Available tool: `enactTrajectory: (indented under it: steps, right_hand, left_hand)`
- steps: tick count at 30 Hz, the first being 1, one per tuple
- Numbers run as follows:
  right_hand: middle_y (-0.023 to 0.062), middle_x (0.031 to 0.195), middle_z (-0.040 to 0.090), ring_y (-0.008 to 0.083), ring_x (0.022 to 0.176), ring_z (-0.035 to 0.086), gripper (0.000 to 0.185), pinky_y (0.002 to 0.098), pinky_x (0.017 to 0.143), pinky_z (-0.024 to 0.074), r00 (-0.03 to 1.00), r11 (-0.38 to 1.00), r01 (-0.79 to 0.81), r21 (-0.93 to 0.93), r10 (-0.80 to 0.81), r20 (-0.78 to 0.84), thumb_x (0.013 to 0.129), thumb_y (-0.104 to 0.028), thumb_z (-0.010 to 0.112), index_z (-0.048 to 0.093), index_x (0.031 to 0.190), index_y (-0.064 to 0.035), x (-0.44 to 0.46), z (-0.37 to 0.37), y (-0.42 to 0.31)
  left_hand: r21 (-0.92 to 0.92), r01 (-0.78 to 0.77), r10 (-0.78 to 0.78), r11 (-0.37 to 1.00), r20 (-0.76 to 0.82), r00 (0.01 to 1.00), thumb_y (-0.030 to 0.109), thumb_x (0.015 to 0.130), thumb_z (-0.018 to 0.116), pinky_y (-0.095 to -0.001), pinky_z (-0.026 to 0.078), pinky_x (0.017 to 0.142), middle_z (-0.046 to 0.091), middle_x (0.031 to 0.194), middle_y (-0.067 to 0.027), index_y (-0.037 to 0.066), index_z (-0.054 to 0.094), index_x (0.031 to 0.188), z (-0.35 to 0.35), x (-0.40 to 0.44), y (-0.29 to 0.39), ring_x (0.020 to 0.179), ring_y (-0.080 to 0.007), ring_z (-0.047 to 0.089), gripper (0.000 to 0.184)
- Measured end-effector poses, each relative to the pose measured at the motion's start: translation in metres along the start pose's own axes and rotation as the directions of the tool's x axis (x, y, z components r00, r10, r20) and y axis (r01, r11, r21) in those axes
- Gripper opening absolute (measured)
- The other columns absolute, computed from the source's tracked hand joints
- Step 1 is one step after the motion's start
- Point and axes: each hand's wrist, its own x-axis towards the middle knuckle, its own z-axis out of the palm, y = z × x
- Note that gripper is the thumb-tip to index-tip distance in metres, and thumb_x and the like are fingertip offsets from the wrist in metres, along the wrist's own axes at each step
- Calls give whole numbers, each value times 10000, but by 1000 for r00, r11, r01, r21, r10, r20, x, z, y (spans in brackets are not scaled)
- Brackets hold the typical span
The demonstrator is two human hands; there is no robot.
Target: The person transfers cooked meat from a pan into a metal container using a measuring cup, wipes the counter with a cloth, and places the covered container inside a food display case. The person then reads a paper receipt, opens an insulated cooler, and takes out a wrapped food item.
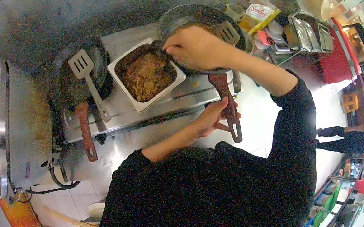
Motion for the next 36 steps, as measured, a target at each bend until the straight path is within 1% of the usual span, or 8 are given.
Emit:
enactTrajectory:
  steps: [4, 10, 13, 17, 21, 26, 33, 36]
  right_hand:
    - [168, 809, 619, 343, 739, 585, 203, 404, 650, 469, 995, 974, 96, -204, -97, 7, 802, -152, 552, 620, 969, -59, 0, 34, -13]
    - [114, 759, 595, 296, 679, 597, 213, 384, 600, 482, 977, 930, 211, -301, -206, 48, 762, -156, 572, 626, 958, -92, -8, 17, -24]
    - [87, 733, 566, 273, 655, 602, 225, 376, 565, 487, 934, 878, 302, -372, -195, 299, 734, -140, 568, 623, 950, -115, -11, 42, -24]
    - [77, 746, 557, 266, 658, 608, 283, 378, 555, 490, 954, 815, 277, -509, -170, 246, 710, -130, 560, 607, 989, -139, 14, 77, -8]
    - [109, 803, 611, 301, 718, 597, 191, 388, 636, 473, 971, 950, 218, -223, -189, 144, 783, -181, 547, 651, 928, -113, 37, 39, 6]
    - [103, 854, 630, 325, 758, 599, 229, 412, 678, 482, 963, 915, 254, -313, -207, 176, 832, -247, 491, 654, 939, -128, 6, 43, -2]
    - [132, 779, 607, 330, 752, 576, 240, 407, 673, 448, 985, 986, 166, 5, -166, 49, 826, -211, 539, 630, 1029, -120, -12, 43, 14]
    - [31, 630, 541, 150, 613, 523, 260, 276, 549, 397, 1000, 938, 20, 345, -12, -25, 874, -245, 521, 618, 1050, -79, -20, 37, 32]
  left_hand:
    - [4, 6, -6, 1000, -3, 1000, 656, 785, 429, -472, 506, 719, 585, 1004, -88, 120, 486, 1088, 1, 0, 0, 979, -195, 560, 618]
    - [15, 12, -12, 1000, -21, 1000, 670, 772, 433, -457, 507, 707, 597, 978, -74, 125, 490, 1075, 0, -1, 1, 930, -193, 580, 626]
    - [22, -20, 20, 1000, -5, 1000, 673, 769, 433, -457, 508, 702, 600, 967, -74, 123, 490, 1073, 0, -2, 1, 911, -195, 587, 631]
    - [19, -15, 15, 1000, -21, 1000, 592, 840, 393, -479, 516, 678, 603, 991, -98, 124, 495, 1094, -2, 0, -4, 970, -207, 573, 542]
    - [13, -2, 3, 1000, -46, 999, 589, 843, 389, -475, 517, 673, 601, 994, -95, 122, 494, 1097, 1, 0, -2, 970, -208, 572, 541]
    - [38, -13, 15, 999, -59, 998, 615, 829, 383, -458, 515, 685, 606, 981, -89, 112, 495, 1098, 3, 1, -3, 938, -201, 583, 582]
    - [89, -75, 90, 993, -179, 980, 585, 862, 350, -385, 523, 661, 609, 940, -96, 86, 489, 1073, 13, 3, -6, 892, -185, 590, 560]
    - [171, -143, 195, 975, -341, 920, 476, 893, 403, -354, 532, 623, 590, 895, -90, 78, 438, 1034, 20, 2, -9, 862, -174, 587, 424]
